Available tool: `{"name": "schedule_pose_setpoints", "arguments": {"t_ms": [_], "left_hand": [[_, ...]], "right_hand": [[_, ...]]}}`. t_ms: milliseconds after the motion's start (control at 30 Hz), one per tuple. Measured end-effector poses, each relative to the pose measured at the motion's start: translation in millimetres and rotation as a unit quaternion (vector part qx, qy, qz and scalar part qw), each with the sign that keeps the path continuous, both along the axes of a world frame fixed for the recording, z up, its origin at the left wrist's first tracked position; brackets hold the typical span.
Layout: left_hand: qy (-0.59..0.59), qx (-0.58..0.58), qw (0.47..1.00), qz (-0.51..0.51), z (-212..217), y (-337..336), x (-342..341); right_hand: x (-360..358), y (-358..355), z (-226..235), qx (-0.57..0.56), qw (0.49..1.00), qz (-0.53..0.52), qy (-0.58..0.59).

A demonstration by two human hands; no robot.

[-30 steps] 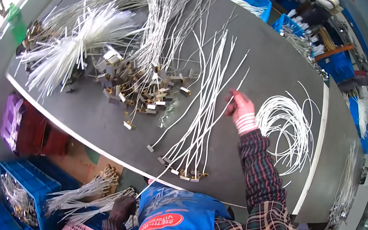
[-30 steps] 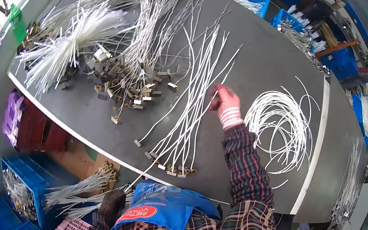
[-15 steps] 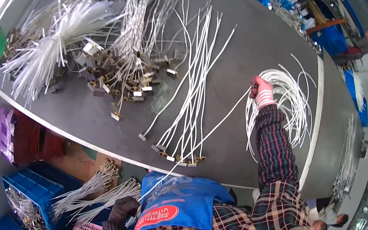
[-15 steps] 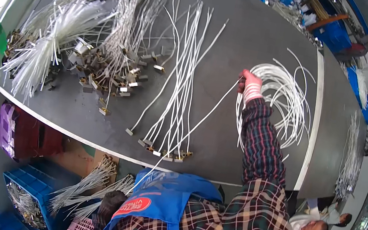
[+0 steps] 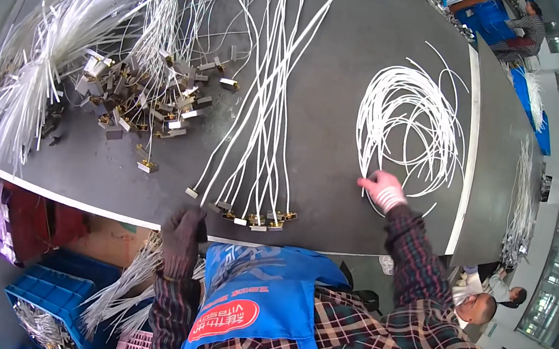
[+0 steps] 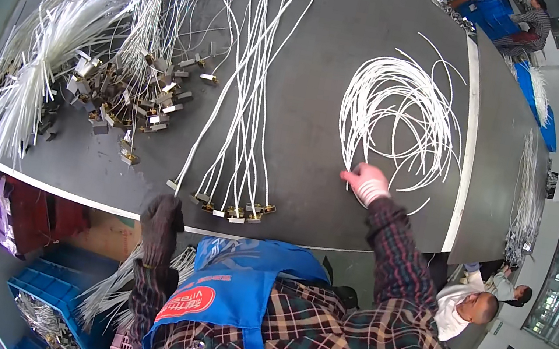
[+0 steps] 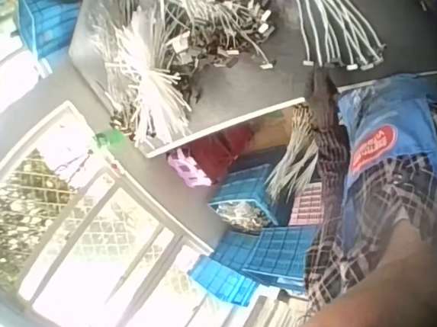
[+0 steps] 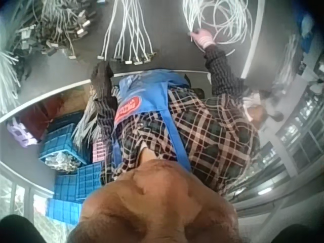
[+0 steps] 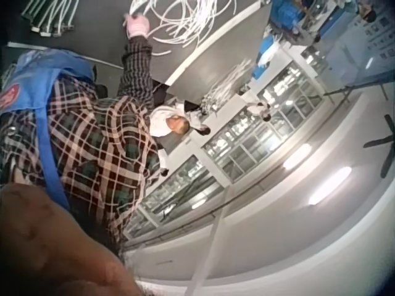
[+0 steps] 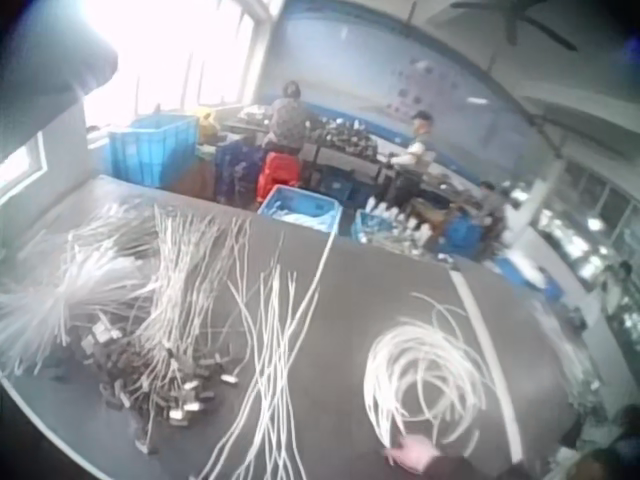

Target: The recorder is measuring and sorting bunches of electrical wires using a tape measure at a workbench.

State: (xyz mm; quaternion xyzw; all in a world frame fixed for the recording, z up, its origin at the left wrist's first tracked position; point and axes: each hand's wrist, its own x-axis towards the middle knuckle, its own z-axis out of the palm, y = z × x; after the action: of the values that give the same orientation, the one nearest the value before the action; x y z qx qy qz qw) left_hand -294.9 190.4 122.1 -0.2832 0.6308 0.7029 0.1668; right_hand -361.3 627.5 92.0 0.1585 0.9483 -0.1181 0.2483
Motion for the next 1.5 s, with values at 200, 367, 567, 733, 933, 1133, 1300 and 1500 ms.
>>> {"name": "schedule_pose_setpoints", "arguments": {"t_ms": [200, 367, 567, 733, 933, 1133, 1300, 1500], "left_hand": [[0.127, -0.348, 0.911, -0.182, 1, 21, -33], [0.146, -0.397, 0.894, -0.144, 13, 6, -28], [0.188, -0.512, 0.835, 0.067, 18, -38, -61], [0.1, -0.568, 0.816, 0.032, 4, -61, -80], [0.085, -0.349, 0.931, 0.063, -33, -68, -87], [0.015, -0.241, 0.966, 0.094, -43, -50, -81], [0.053, -0.175, 0.979, 0.089, -4, -57, -45], [-0.037, 0.117, 0.989, 0.081, 10, -72, 33]], "right_hand": [[18, -2, -39, -0.105, 0.975, -0.159, 0.114], [1, -37, 1, -0.336, 0.853, -0.39, 0.086], [-47, -65, -12, -0.554, 0.74, -0.372, 0.083], [-75, -193, -6, -0.666, 0.709, -0.23, -0.03], [-80, -315, 26, -0.605, 0.774, -0.084, -0.169], [-78, -348, 2, -0.614, 0.776, -0.06, -0.13], [-69, -357, 6, -0.641, 0.748, -0.092, -0.144], [-23, -366, -10, -0.726, 0.642, -0.135, -0.208]]}}
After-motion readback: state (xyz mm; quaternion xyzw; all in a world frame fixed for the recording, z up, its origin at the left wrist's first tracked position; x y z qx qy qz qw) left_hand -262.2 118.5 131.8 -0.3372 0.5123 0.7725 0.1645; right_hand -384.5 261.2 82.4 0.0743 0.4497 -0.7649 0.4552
